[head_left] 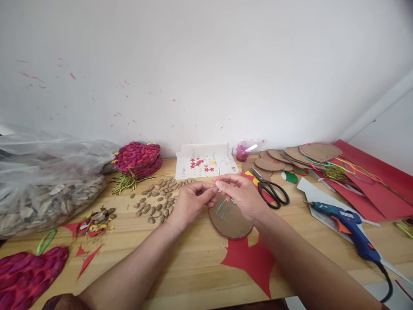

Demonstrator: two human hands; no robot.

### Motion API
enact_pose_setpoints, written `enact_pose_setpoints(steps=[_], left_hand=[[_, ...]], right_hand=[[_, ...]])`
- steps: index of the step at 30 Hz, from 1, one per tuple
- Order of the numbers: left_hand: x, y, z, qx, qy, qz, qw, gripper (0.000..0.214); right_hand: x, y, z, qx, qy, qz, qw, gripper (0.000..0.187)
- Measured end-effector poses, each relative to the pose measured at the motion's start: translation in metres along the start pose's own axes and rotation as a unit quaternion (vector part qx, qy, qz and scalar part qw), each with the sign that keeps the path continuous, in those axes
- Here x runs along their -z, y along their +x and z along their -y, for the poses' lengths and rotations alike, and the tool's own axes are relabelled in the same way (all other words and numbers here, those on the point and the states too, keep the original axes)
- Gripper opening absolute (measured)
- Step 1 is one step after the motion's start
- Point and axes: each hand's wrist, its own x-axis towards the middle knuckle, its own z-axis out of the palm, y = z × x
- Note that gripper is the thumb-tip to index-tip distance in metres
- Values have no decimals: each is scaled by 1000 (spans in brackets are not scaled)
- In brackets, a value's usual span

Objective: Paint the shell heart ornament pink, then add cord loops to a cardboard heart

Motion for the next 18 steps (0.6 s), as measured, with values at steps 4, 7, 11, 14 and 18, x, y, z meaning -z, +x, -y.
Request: enact_pose_setpoints(steps=[4,7,11,14,18], left_hand=[[-2,-1,2,-2,17,6,1000,28],[-2,-1,3,-6,24,15,1000,28],[-2,-2,2,-4,28,19,999,29],[-3,-4,-1,1,26,17,1000,27],[-4,-5,-4,4,19,20,1000,23]], right_hand=[[1,2,-1,12,8,-16,1000,30],[2,3,-2,22,25,-17,999,30],[3,2,0,33,36,-14,999,29],[4,1,2,26,42,-8,999,28],[3,-1,5,7,44,-9,999,31]])
